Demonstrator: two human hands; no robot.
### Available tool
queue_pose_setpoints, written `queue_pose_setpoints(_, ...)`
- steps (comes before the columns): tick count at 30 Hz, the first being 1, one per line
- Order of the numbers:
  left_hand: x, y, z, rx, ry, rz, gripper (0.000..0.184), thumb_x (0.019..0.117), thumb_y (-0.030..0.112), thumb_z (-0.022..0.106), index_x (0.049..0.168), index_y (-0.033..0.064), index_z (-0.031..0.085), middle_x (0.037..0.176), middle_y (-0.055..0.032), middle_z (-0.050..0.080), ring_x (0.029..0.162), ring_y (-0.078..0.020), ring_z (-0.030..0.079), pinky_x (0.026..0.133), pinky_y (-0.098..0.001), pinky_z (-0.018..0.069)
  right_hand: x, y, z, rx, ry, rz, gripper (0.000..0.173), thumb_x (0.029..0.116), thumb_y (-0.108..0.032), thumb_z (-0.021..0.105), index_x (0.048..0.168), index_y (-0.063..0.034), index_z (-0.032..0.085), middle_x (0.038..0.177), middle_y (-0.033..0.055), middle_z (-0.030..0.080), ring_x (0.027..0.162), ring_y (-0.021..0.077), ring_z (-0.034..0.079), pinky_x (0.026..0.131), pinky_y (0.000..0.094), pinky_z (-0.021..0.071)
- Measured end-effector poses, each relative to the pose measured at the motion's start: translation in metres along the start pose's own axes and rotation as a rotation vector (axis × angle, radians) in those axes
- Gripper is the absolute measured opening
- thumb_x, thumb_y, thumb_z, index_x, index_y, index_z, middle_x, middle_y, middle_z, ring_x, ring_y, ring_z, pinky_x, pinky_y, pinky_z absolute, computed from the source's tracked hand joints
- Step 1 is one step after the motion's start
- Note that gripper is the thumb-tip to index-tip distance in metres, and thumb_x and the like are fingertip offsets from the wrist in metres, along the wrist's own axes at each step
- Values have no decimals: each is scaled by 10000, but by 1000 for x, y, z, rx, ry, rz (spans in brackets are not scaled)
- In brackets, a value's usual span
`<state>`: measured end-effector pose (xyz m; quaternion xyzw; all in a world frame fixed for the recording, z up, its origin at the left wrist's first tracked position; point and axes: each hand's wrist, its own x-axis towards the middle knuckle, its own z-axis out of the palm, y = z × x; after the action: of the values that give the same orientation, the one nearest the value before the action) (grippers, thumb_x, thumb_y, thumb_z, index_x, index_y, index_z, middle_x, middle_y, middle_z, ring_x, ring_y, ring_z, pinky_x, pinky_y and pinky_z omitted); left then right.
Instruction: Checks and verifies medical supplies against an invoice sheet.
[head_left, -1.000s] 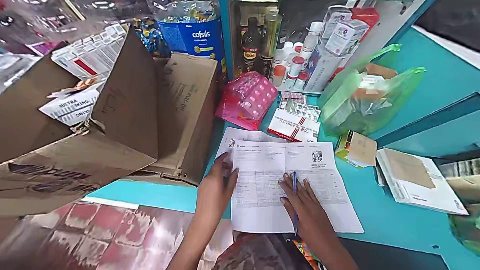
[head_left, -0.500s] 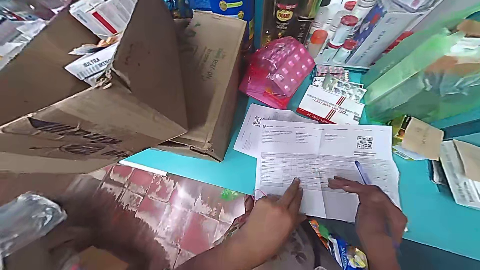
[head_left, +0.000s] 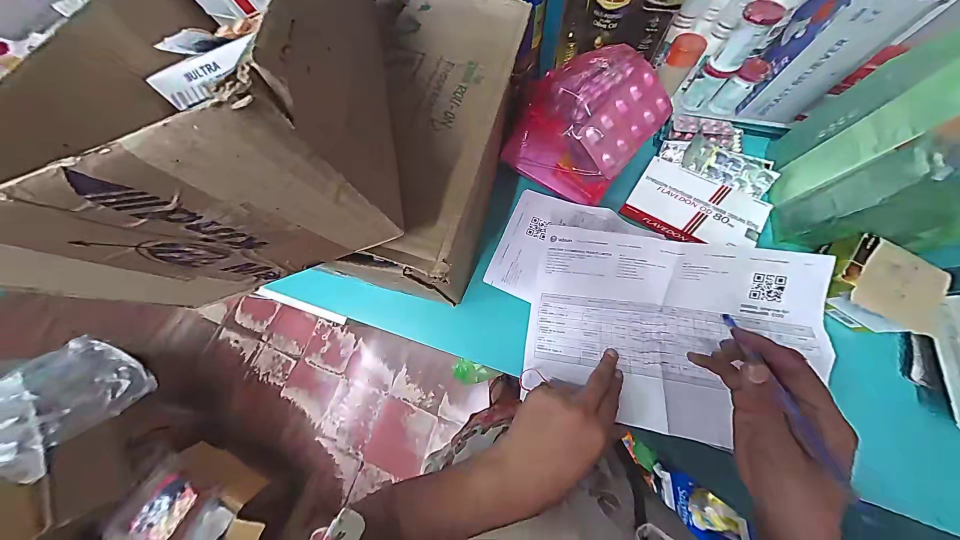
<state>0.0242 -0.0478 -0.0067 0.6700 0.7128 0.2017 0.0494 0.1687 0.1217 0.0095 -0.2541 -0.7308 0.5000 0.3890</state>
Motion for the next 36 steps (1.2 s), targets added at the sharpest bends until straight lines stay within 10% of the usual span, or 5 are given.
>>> queue_pose_setpoints(8, 2, 3, -2, 39, -9, -7, 439, 1021, 364, 562, 1300, 45, 676, 1441, -93, 606, 588, -162, 662, 449, -312, 490, -1, -13, -19, -150, -22, -134, 270, 1090, -240, 446, 1252, -289, 656, 1138, -218, 616, 905, -44, 664, 741, 173, 609)
queue_pose_setpoints(14, 4, 4, -2, 48, 1, -24, 416, 1019, 360, 568, 1274, 56, 693, 1426, -77, 622, 608, -164, 679, 451, -316, 498, -4, -31, -14, -183, 40, 16, 845, 1001, -44, 448, 1550, -40, -194, 764, -136, 554, 513, -10, 561, 447, 192, 525)
queue_pose_setpoints(21, 7, 6, -1, 13, 10, -37, 418, 1005, 371, 583, 1227, 40, 711, 1399, -109, 635, 593, -170, 677, 450, -320, 507, 1, -29, -25, 264, -372, -2, 678, 796, -389, 829, 1373, -392, 473, 1394, -81, 636, 1249, 154, 638, 951, 341, 585)
queue_pose_setpoints(28, 7, 13, -3, 130, -26, -22, 437, 998, 364, 580, 1246, 27, 706, 1410, -120, 627, 527, -152, 634, 415, -300, 464, -2, -20, -12, 259, -231, -83, 460, 1062, -575, 333, 899, -282, 648, 812, -127, 727, 770, 31, 718, 697, 187, 584)
queue_pose_setpoints(36, 7, 18, -4, 198, -50, -12, 391, 983, 291, 597, 1239, 19, 714, 1418, -131, 619, 489, -140, 594, 397, -289, 431, -3, -15, 7, 176, -191, 132, 330, 1073, -354, 480, 1280, -177, 667, 1010, -39, 747, 908, 151, 747, 806, 330, 652)
